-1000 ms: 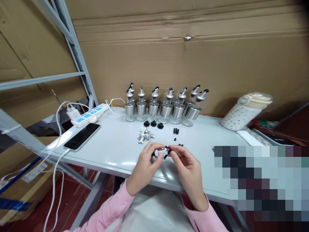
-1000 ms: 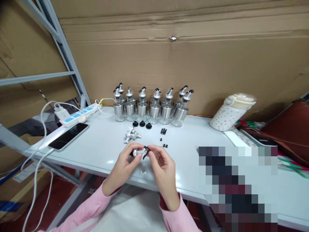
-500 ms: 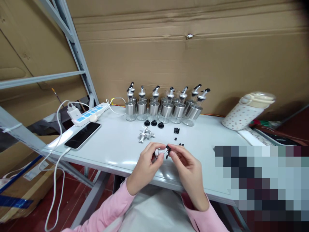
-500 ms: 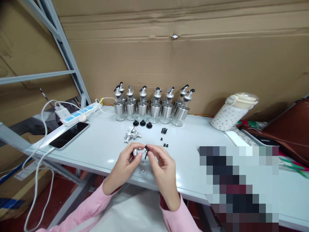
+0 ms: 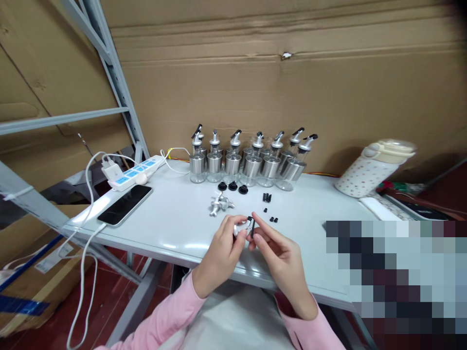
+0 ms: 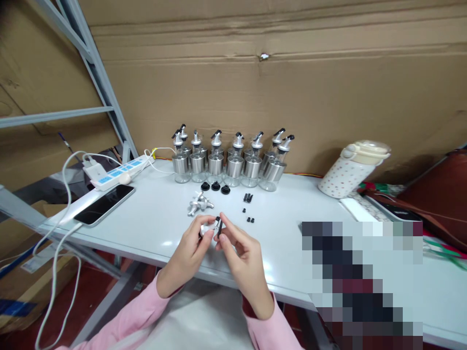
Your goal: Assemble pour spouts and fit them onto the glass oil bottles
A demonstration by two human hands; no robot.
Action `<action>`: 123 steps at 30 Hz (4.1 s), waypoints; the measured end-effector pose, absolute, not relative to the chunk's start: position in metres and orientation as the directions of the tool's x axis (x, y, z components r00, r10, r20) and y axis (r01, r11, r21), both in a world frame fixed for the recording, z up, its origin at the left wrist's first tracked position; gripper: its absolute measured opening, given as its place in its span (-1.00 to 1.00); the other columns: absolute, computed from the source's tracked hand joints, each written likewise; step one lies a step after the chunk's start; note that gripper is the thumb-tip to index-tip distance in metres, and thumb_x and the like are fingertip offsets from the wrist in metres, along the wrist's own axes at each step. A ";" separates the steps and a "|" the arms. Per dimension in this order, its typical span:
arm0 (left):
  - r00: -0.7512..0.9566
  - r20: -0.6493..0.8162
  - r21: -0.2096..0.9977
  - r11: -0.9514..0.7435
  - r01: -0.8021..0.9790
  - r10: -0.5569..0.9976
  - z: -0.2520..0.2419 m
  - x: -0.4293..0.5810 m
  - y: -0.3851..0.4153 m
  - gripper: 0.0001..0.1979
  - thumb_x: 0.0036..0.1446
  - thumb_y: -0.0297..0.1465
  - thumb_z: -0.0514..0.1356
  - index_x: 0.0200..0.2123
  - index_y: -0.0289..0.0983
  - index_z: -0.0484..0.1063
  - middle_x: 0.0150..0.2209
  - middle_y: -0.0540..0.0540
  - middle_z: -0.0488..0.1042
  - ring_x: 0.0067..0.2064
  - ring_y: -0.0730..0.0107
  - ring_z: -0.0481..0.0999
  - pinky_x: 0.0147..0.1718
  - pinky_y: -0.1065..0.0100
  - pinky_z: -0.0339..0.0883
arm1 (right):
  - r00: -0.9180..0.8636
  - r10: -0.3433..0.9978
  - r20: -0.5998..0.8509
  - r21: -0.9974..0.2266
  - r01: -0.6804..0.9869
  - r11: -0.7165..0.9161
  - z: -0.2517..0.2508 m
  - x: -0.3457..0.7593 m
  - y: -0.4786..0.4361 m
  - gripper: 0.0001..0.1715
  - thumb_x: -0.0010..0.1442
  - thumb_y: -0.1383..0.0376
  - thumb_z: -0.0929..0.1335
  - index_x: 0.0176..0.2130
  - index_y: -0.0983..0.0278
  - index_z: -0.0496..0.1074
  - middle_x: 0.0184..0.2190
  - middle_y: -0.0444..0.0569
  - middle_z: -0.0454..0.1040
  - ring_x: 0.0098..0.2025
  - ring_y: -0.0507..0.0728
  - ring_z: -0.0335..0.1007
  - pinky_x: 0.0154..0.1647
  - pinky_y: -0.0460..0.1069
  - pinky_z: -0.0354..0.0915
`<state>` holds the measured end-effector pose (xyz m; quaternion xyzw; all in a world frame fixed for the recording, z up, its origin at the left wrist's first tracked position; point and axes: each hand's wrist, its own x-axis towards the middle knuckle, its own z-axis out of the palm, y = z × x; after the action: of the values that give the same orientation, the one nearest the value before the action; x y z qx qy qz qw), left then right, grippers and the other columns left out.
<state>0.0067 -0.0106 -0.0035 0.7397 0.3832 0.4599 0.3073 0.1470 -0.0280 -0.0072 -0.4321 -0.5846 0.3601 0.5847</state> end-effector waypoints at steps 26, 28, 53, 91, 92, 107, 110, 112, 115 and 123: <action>0.299 0.472 0.782 -0.550 0.294 0.830 -0.006 0.006 -0.009 -0.75 0.30 -0.35 -0.08 -0.01 -0.26 0.24 -0.10 -0.15 0.37 -0.05 0.33 0.38 -0.05 0.30 0.27 | 0.110 0.933 0.341 -0.940 0.020 0.341 -0.002 0.145 -0.027 -0.51 0.01 0.20 0.43 -0.04 0.28 0.48 -0.53 -0.13 0.39 -0.53 -0.03 0.29 -0.43 -0.07 0.37; 0.307 0.461 0.790 -0.542 0.285 0.833 -0.005 0.006 -0.009 -0.74 0.30 -0.34 -0.07 -0.01 -0.26 0.24 -0.09 -0.15 0.38 -0.06 0.33 0.39 -0.05 0.30 0.28 | 0.117 0.932 0.343 -0.939 0.010 0.344 -0.002 0.145 -0.028 -0.52 0.00 0.21 0.43 -0.05 0.27 0.49 -0.53 -0.13 0.39 -0.54 -0.03 0.29 -0.43 -0.07 0.37; 0.246 0.418 0.842 -0.475 0.257 0.875 -0.004 0.004 -0.008 -0.57 -0.03 -0.04 0.25 -0.28 -0.27 0.32 -0.33 -0.02 0.39 -0.49 0.52 0.25 -0.50 0.46 0.19 | 0.093 0.905 0.414 -0.907 -0.040 0.419 0.004 0.145 -0.024 -0.78 -0.04 0.37 0.44 -0.30 0.18 0.58 -0.40 -0.05 0.55 -0.37 0.06 0.46 -0.36 -0.06 0.41; 0.312 0.535 0.703 -0.618 0.352 0.785 -0.010 0.006 -0.010 -0.79 0.19 -0.27 0.13 -0.19 -0.25 0.22 -0.24 -0.05 0.30 -0.28 0.42 0.35 -0.32 0.41 0.26 | 0.196 0.852 0.485 -0.874 0.076 0.480 -0.003 0.146 -0.025 -0.90 0.03 0.34 0.41 -0.36 0.21 0.55 -0.39 -0.04 0.55 -0.35 0.06 0.46 -0.37 -0.07 0.41; 0.311 0.534 0.705 -0.617 0.349 0.786 -0.011 0.006 -0.010 -0.79 0.19 -0.27 0.13 -0.18 -0.25 0.22 -0.24 -0.06 0.30 -0.28 0.42 0.35 -0.32 0.41 0.27 | 0.199 0.848 0.491 -0.871 0.079 0.485 -0.003 0.146 -0.025 -0.90 0.04 0.34 0.40 -0.36 0.22 0.54 -0.39 -0.04 0.55 -0.35 0.06 0.46 -0.36 -0.07 0.42; 0.315 0.547 0.704 -0.630 0.327 0.775 -0.010 0.008 -0.010 -0.81 0.23 -0.36 0.07 -0.10 -0.24 0.17 -0.17 -0.10 0.27 -0.22 0.40 0.35 -0.30 0.38 0.31 | 0.228 0.835 0.501 -0.866 0.127 0.484 0.000 0.145 -0.026 -0.95 0.04 0.32 0.40 -0.44 0.24 0.50 -0.42 -0.03 0.53 -0.32 0.09 0.46 -0.31 -0.04 0.41; 0.317 0.552 0.704 -0.634 0.319 0.772 -0.009 0.008 -0.010 -0.84 0.24 -0.39 0.06 -0.11 -0.24 0.17 -0.18 -0.10 0.27 -0.18 0.38 0.35 -0.22 0.34 0.31 | 0.206 0.865 0.457 -0.889 0.097 0.447 0.001 0.144 -0.025 -0.93 0.05 0.28 0.40 -0.42 0.25 0.49 -0.42 -0.04 0.53 -0.34 0.07 0.46 -0.31 -0.06 0.41; 0.312 0.562 0.700 -0.641 0.315 0.766 -0.009 0.008 -0.010 -0.85 0.24 -0.41 0.06 -0.12 -0.24 0.18 -0.18 -0.10 0.28 -0.14 0.36 0.35 -0.16 0.31 0.30 | 0.186 0.886 0.424 -0.905 0.074 0.418 0.002 0.144 -0.025 -0.89 0.06 0.24 0.40 -0.39 0.25 0.48 -0.43 -0.05 0.53 -0.36 0.07 0.47 -0.32 -0.06 0.41; 0.308 0.564 0.700 -0.642 0.313 0.766 -0.009 0.008 -0.010 -0.85 0.24 -0.43 0.06 -0.12 -0.25 0.18 -0.18 -0.10 0.29 -0.13 0.36 0.35 -0.15 0.31 0.29 | 0.168 0.907 0.385 -0.923 0.053 0.382 0.002 0.143 -0.026 -0.85 0.05 0.22 0.40 -0.37 0.26 0.46 -0.45 -0.05 0.53 -0.38 0.07 0.47 -0.33 -0.06 0.40; 0.261 0.523 0.740 -0.584 0.333 0.811 -0.010 0.008 -0.010 -0.78 0.18 -0.32 0.15 -0.14 -0.25 0.22 -0.21 -0.07 0.30 -0.28 0.43 0.35 -0.34 0.42 0.29 | 0.302 0.889 0.343 -0.938 0.051 0.344 0.001 0.144 -0.027 -0.82 0.01 0.21 0.42 -0.38 0.27 0.47 -0.48 -0.07 0.51 -0.44 0.05 0.43 -0.38 -0.06 0.37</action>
<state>0.0082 -0.0104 -0.0099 0.7532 0.3799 0.4743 0.2519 0.1438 -0.0271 0.0005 -0.4742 -0.4956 0.3211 0.6530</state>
